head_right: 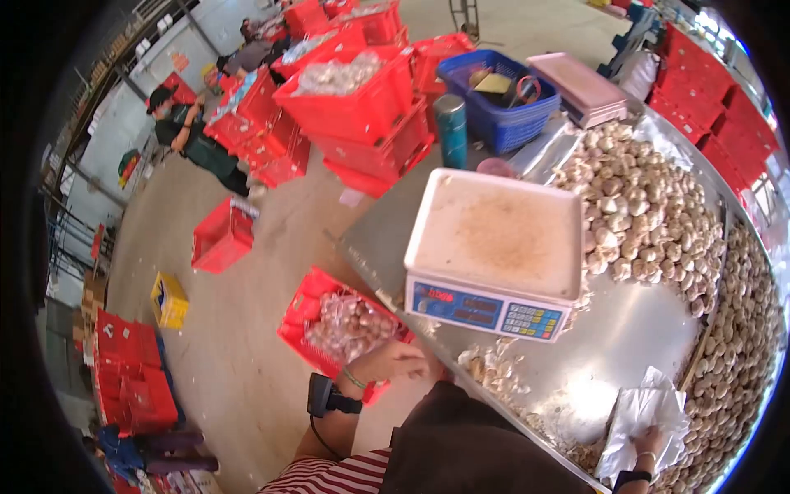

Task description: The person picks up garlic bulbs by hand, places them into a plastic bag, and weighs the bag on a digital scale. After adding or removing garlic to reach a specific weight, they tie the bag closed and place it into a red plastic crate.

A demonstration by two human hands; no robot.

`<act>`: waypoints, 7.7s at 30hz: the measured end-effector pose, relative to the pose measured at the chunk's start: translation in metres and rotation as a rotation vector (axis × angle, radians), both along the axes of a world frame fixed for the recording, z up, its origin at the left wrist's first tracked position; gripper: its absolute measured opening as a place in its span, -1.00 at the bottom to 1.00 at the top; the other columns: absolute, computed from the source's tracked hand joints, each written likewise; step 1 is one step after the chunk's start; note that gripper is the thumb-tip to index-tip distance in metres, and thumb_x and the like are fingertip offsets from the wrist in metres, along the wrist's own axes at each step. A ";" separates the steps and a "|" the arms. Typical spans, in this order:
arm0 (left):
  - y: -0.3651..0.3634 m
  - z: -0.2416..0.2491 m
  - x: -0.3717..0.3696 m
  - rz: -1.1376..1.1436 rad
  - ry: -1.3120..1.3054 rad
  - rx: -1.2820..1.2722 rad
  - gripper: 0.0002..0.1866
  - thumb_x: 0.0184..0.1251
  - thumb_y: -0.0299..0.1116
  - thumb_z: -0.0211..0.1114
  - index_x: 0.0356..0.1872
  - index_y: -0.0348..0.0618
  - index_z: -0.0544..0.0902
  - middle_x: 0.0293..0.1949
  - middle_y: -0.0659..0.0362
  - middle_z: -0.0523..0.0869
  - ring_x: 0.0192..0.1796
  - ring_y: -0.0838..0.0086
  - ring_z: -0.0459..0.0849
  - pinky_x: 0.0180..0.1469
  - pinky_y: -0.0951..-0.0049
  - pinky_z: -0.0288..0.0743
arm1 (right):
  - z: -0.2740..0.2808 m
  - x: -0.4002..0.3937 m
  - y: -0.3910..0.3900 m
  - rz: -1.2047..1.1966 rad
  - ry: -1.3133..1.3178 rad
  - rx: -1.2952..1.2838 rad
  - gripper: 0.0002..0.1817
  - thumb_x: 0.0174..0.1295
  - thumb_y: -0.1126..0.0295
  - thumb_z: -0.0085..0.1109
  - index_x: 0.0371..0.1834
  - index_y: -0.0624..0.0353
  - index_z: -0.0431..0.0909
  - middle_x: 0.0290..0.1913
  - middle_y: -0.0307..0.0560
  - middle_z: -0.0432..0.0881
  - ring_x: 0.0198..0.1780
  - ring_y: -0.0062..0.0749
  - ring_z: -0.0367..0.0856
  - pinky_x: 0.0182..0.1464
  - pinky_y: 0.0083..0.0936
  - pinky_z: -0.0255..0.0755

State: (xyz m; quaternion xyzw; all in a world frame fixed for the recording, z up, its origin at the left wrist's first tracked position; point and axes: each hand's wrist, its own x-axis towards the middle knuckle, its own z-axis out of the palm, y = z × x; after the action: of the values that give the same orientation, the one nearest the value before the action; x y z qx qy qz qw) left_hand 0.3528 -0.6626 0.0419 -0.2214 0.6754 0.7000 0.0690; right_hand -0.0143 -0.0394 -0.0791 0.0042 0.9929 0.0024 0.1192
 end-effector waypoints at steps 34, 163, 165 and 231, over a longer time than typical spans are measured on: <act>0.478 -0.033 -0.364 -1.483 0.280 -0.980 -0.22 0.12 0.09 0.30 0.39 0.15 0.29 0.51 -0.01 -0.10 0.54 -0.04 -0.27 0.36 -0.36 -0.09 | 0.187 0.020 0.115 -0.432 1.350 -1.020 -0.93 0.27 0.44 0.05 -0.36 0.14 0.43 -0.38 -0.30 0.40 -0.32 -0.58 0.35 -0.23 -0.68 0.28; 0.198 -0.124 -0.264 -0.002 -0.282 -0.630 -0.65 0.19 -0.16 0.23 -0.49 -0.33 0.63 -0.61 -0.05 0.63 -0.54 0.25 0.61 -0.40 0.20 0.44 | 0.043 -0.079 -0.136 0.218 -0.451 -0.645 -0.73 0.05 0.26 0.27 -0.45 0.31 0.61 -0.56 0.09 0.60 -0.55 -0.20 0.59 -0.39 -0.30 0.49; 0.195 -0.112 -0.291 0.063 -0.343 -0.928 -0.66 0.18 -0.18 0.15 -0.41 -0.31 0.68 -0.37 -0.18 0.68 -0.24 -0.12 0.65 -0.17 0.04 0.50 | 0.027 -0.101 -0.149 0.347 -0.413 -0.494 -0.66 -0.03 0.18 0.30 -0.35 0.26 0.65 -0.36 0.22 0.64 -0.26 0.10 0.62 -0.15 -0.23 0.49; -0.116 0.080 -0.106 0.593 0.597 -0.354 -0.82 0.33 -0.58 0.04 -0.11 -0.29 0.56 -0.29 0.21 0.64 -0.30 0.62 0.60 -0.25 0.63 0.46 | 0.292 0.056 -0.529 1.483 0.392 -0.940 -0.48 -0.11 0.43 0.41 0.01 0.19 0.52 -0.02 0.05 0.57 -0.01 0.00 0.55 -0.01 -0.22 0.44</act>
State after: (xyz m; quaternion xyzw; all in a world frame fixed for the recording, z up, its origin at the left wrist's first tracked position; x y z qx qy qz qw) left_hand 0.2466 -0.7785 0.1217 -0.2022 0.6824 0.5965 -0.3710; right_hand 0.0418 -0.5687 0.2131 -0.6866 0.6416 -0.3284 -0.0950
